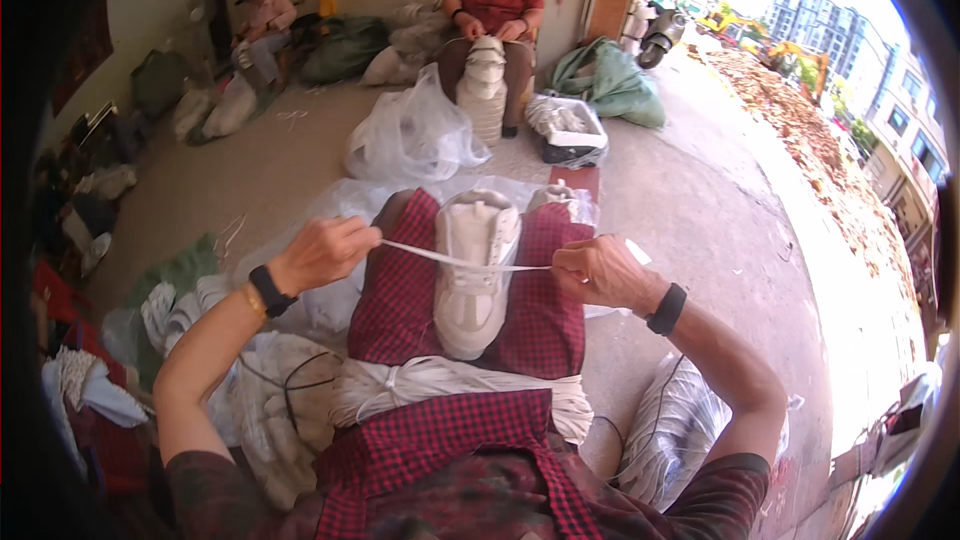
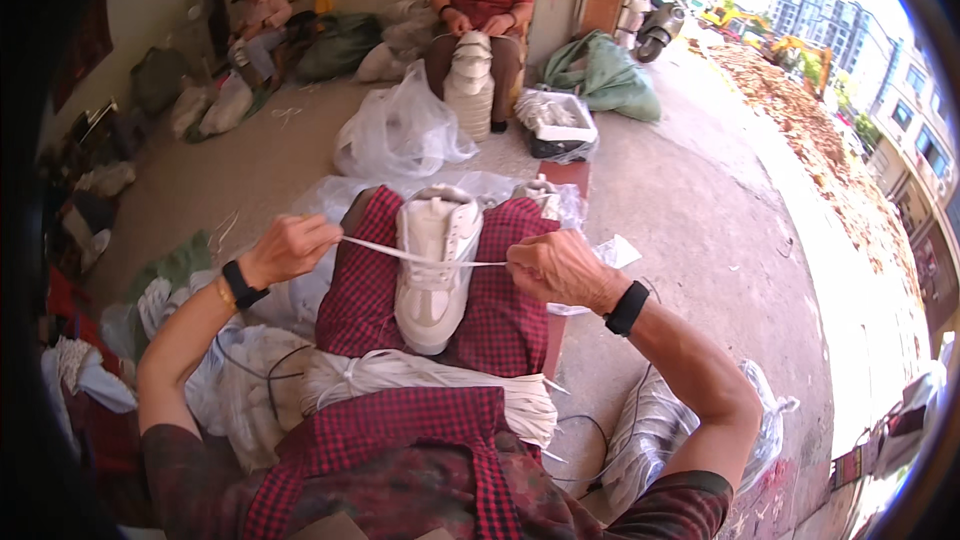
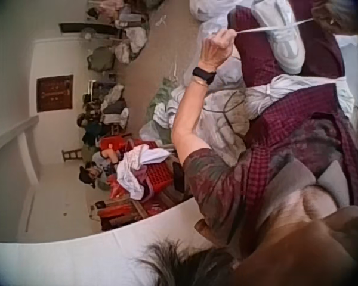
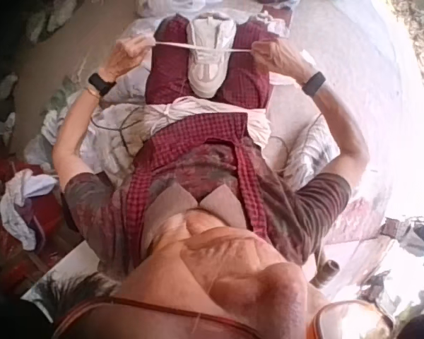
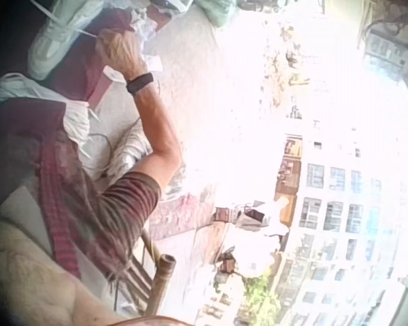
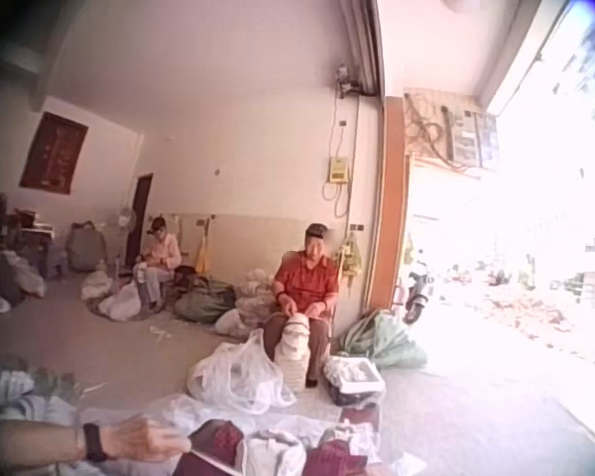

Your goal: Lacing a white sneaker in a shoe assembly workshop.

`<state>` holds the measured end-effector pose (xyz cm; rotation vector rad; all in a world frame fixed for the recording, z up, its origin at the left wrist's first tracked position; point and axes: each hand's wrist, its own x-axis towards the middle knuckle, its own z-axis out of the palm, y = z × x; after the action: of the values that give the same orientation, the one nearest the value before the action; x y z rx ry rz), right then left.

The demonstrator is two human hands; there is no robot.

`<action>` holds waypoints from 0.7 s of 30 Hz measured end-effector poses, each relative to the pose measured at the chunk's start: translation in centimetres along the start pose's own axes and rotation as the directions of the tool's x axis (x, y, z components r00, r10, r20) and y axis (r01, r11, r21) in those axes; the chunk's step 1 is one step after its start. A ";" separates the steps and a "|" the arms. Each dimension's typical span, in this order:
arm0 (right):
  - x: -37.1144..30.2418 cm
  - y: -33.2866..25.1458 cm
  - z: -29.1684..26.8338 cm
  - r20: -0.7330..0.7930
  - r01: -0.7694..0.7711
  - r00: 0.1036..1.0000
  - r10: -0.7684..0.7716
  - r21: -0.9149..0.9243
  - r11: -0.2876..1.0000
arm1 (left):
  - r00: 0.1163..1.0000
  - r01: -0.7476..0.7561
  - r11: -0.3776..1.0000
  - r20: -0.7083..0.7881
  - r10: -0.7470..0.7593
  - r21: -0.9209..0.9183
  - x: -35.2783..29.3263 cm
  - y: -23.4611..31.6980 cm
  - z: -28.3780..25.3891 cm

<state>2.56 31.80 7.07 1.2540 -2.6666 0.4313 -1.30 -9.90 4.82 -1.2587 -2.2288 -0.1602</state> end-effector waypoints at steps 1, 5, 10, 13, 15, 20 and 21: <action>-0.5 0.8 -0.5 0.013 -0.016 1.000 0.016 -0.027 1.000 | 0.999 0.047 0.998 0.000 -0.047 0.033 -1.6 -1.0 -1.0; -4.9 3.7 -4.8 -0.064 -0.097 0.994 0.087 -0.175 0.980 | 0.985 0.159 0.971 0.035 -0.168 0.176 -4.5 -3.5 -6.6; -11.1 4.2 -14.0 -0.223 -0.382 0.923 0.313 -0.455 0.804 | 0.952 0.295 0.893 -0.179 -0.247 0.339 -6.5 -6.0 -15.1; -18.2 3.8 -19.1 -0.404 -0.550 0.835 0.374 -0.584 0.597 | 0.938 0.306 0.847 -0.289 -0.191 0.435 -6.2 -8.2 -19.8; -19.9 4.3 -21.7 -0.476 -0.616 0.787 0.392 -0.619 0.486 | 0.908 0.405 0.775 -0.316 -0.276 0.485 -8.0 -8.2 -24.1; -26.0 5.1 -27.1 -0.653 -0.716 0.698 0.293 -0.639 0.281 | 0.885 0.462 0.609 -0.382 -0.266 0.645 -13.7 -10.9 -32.4; -27.5 5.2 -28.0 -0.688 -0.716 0.698 0.198 -0.659 0.231 | 0.868 0.495 0.575 -0.409 -0.282 0.652 -14.1 -12.0 -33.5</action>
<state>16.66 64.00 25.20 -0.0937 -2.1032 -0.6105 8.48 -39.37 27.23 -0.2516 -1.9579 0.3801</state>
